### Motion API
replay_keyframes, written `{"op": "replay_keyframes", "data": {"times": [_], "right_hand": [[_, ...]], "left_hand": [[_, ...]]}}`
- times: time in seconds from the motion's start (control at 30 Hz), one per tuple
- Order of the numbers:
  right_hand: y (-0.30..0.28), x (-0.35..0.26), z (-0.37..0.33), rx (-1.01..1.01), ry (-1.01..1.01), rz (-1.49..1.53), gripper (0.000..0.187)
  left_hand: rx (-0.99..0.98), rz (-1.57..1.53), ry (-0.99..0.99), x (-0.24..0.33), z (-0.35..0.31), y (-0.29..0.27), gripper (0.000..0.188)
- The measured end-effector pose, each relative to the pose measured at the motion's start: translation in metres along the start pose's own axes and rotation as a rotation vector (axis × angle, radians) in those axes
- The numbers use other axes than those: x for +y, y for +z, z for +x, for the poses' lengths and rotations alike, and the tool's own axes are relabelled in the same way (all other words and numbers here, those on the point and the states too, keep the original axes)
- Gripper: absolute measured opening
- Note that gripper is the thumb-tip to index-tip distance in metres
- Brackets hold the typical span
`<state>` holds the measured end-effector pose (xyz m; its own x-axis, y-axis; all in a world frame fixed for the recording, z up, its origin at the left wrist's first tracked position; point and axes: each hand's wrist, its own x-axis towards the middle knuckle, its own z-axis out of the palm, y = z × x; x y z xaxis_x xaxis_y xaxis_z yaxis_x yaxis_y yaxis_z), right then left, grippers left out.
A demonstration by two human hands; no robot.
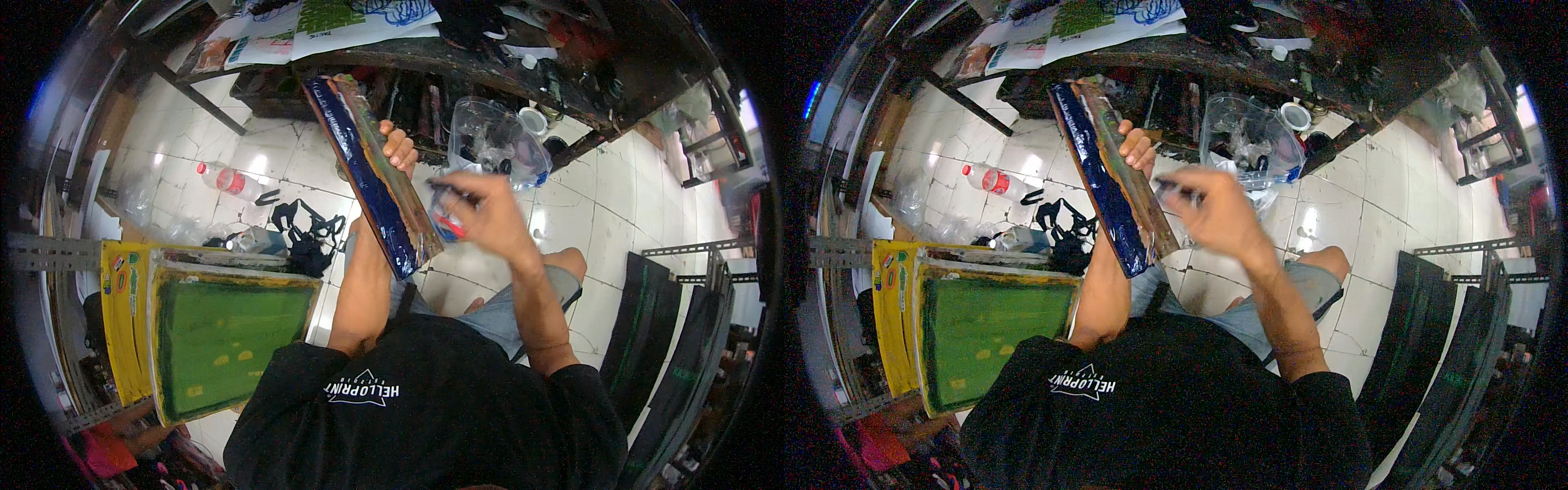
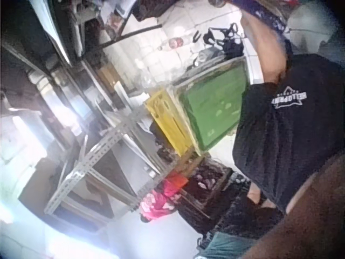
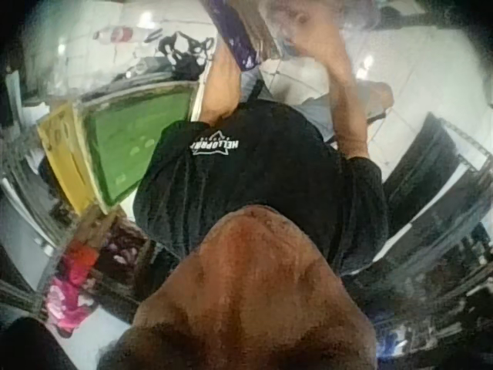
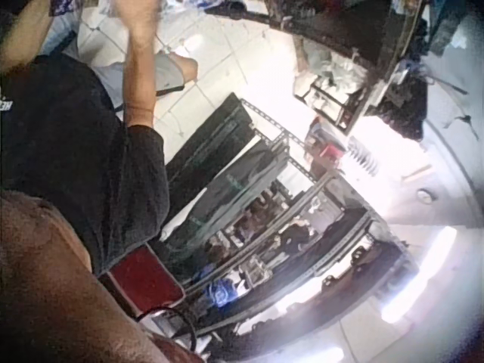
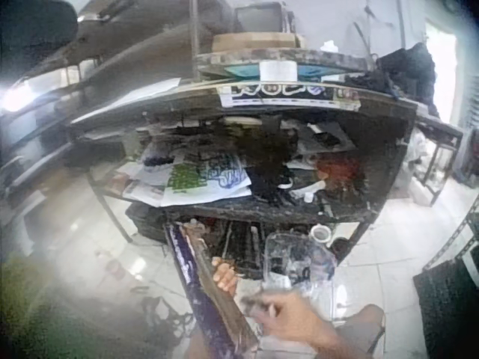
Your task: The person sits on the floor and cleans several squeegees using a dark cloth. They wipe the rubber blades and wooden handles of each squeegee, occasionally dipping the cloth into a container of liquid to wet it before continuing to clean the tools.
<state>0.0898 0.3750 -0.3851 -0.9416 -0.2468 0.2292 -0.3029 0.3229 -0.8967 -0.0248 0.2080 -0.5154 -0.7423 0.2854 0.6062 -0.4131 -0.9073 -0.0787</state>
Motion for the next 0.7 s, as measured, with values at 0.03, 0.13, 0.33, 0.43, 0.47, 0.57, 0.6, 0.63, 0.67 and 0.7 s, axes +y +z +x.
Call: {"op": "replay_keyframes", "data": {"times": [0.03,0.13,0.33,0.43,0.47,0.57,0.6,0.63,0.67,0.7], "right_hand": [[0.006,-0.010,-0.007,-0.092,0.062,-0.015,0.020],[0.019,-0.016,-0.015,-0.157,0.122,-0.153,0.022],[0.024,-0.004,-0.012,-0.119,0.225,-0.220,0.019],[0.023,-0.004,-0.013,-0.140,0.225,-0.269,0.015],[0.022,-0.004,-0.013,-0.152,0.221,-0.295,0.014],[0.015,-0.007,-0.015,-0.155,0.179,-0.256,0.013],[0.014,-0.004,-0.016,-0.137,0.156,-0.226,0.013],[0.013,0.000,-0.017,-0.119,0.133,-0.196,0.013],[0.012,0.005,-0.018,-0.101,0.109,-0.167,0.013],[0.010,0.009,-0.020,-0.098,0.113,-0.121,0.014]], "left_hand": [[0.068,0.046,0.047,-0.005,0.003,0.010,0.027],[0.052,0.141,0.042,-0.003,0.005,0.005,0.026],[0.050,0.251,0.075,0.000,0.003,0.000,0.027],[-0.008,0.283,0.061,0.007,0.003,-0.008,0.038],[-0.033,0.297,0.055,0.011,0.002,-0.010,0.045],[-0.008,0.341,0.081,0.022,-0.001,-0.016,0.041],[0.019,0.369,0.104,0.025,-0.002,-0.013,0.039],[0.046,0.397,0.127,0.028,-0.003,-0.011,0.037],[0.073,0.426,0.150,0.031,-0.005,-0.008,0.036],[0.187,0.466,0.204,0.030,-0.007,0.002,0.035]]}}
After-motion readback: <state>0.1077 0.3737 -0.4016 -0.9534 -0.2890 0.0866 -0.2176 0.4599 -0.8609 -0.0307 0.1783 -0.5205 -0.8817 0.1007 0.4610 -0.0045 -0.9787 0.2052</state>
